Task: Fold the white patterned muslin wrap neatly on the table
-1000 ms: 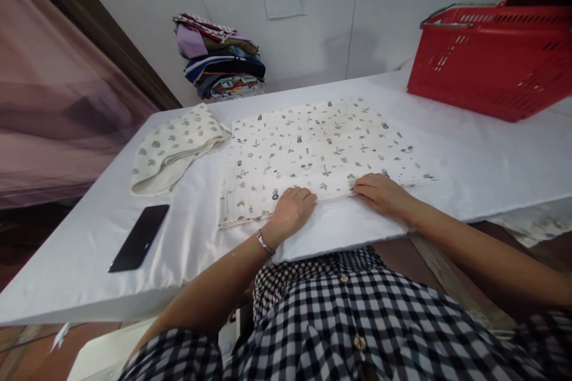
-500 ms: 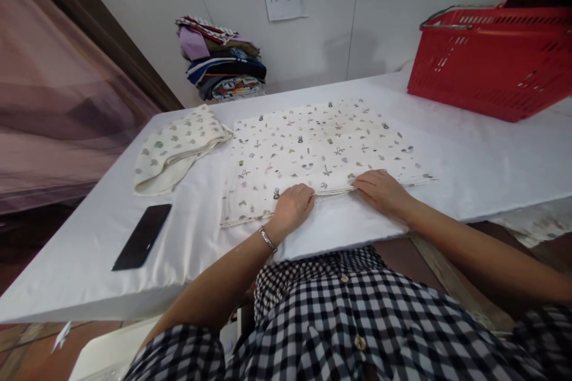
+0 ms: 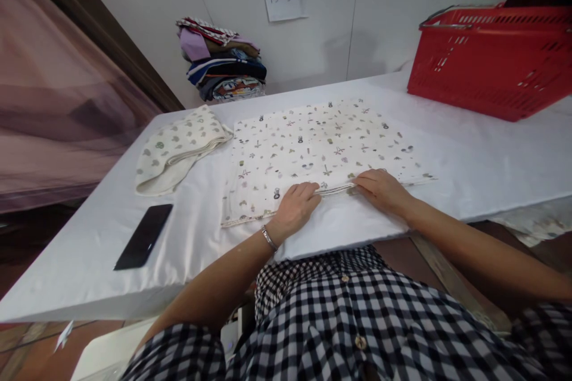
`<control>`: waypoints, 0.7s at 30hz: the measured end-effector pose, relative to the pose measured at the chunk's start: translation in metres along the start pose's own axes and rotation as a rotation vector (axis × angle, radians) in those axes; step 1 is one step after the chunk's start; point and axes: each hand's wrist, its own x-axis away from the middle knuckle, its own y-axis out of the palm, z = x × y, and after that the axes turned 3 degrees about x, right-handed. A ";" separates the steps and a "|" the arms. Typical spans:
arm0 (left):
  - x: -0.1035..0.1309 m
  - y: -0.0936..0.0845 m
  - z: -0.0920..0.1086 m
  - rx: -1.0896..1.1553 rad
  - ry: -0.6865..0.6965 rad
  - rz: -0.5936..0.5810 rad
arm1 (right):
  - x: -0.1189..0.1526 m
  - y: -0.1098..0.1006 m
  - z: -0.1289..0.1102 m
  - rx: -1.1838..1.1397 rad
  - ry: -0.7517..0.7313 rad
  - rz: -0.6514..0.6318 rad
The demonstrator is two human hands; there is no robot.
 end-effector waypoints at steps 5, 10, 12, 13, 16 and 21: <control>-0.005 0.000 0.005 0.043 0.002 -0.046 | -0.003 -0.001 -0.004 -0.009 0.018 0.028; -0.014 0.002 0.004 0.023 0.038 -0.077 | -0.002 0.001 -0.004 -0.011 0.011 0.021; -0.017 0.001 0.005 0.020 0.086 -0.089 | -0.001 0.002 -0.004 -0.018 0.010 0.024; -0.017 0.000 0.006 0.019 0.106 -0.090 | -0.001 0.003 -0.004 -0.025 0.010 0.032; -0.014 -0.004 0.012 0.032 0.097 -0.053 | 0.001 0.004 -0.005 -0.052 0.005 0.054; -0.003 -0.002 0.015 0.171 -0.039 0.030 | 0.004 0.005 -0.006 -0.051 -0.020 0.045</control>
